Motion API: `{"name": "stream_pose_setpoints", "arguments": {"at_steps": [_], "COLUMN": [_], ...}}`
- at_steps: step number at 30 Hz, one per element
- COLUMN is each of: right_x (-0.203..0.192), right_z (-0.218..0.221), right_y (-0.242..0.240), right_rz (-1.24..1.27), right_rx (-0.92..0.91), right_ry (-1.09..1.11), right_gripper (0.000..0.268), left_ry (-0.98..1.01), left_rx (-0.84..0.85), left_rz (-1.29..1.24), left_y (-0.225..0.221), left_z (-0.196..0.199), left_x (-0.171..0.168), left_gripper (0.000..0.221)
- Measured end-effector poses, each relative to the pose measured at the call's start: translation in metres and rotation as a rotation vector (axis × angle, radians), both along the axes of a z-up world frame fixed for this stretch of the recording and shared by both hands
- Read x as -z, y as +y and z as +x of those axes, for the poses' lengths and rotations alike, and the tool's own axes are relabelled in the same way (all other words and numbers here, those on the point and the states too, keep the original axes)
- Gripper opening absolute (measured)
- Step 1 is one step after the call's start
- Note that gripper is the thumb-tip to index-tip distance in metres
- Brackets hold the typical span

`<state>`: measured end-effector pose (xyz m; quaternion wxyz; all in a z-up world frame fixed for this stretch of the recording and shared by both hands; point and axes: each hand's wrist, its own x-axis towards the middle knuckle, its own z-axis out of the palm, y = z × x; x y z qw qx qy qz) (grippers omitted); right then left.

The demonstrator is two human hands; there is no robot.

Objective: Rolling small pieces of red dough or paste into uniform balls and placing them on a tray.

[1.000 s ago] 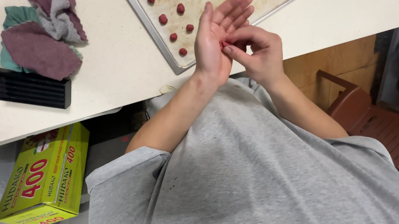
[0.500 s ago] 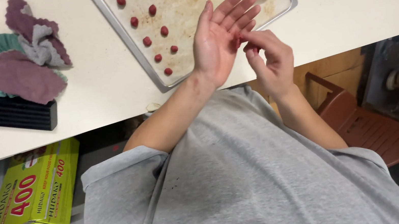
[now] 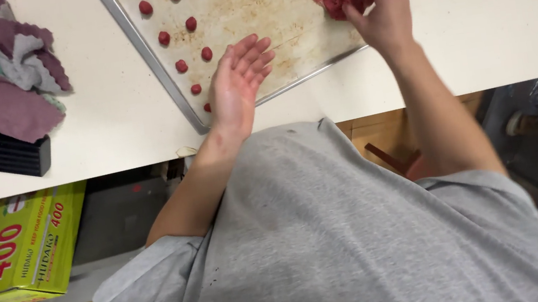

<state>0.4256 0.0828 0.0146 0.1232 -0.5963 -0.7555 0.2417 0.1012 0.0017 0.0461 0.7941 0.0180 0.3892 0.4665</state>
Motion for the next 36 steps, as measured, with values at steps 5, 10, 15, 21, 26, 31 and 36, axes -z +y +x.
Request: {"name": "stream_pose_setpoints", "arguments": {"at_steps": [5,10,15,21,26,31,36], "right_x": [0.003,0.020,-0.013,-0.049,-0.100,-0.120,-0.126], "right_z": [-0.004,0.003,-0.005,-0.039,-0.102,-0.148,-0.189], "right_y": [0.038,0.053,0.061,-0.004,-0.077,-0.104,-0.107], "right_rz": [0.174,0.124,-0.311,-0.597,-0.690,-0.463,-0.032], "right_rx": [-0.373,-0.549,-0.262,0.228,0.066,0.028,-0.005], "right_ry": [-0.405,-0.592,-0.262,0.855,1.112,1.091,0.654], "right_gripper": [0.024,0.013,0.018,0.020,0.026,0.026,0.019], "left_ry": [0.062,0.108,0.126,0.162,-0.050,-0.211,-0.297], "left_rx": [-0.054,-0.092,-0.119,-0.052,-0.052,-0.115,-0.248], "left_rz": [-0.008,-0.002,-0.012,0.099,0.233,0.256,0.163], "left_y": [0.002,-0.001,-0.006,0.007,0.009,-0.010,-0.024], "left_z": [-0.010,-0.015,-0.018,0.019,0.051,0.039,0.008], "left_x": [-0.008,-0.013,-0.009,-0.004,-0.031,-0.056,-0.057], "left_gripper": [0.056,0.057,0.057,0.063,0.066,0.066,0.063]}}
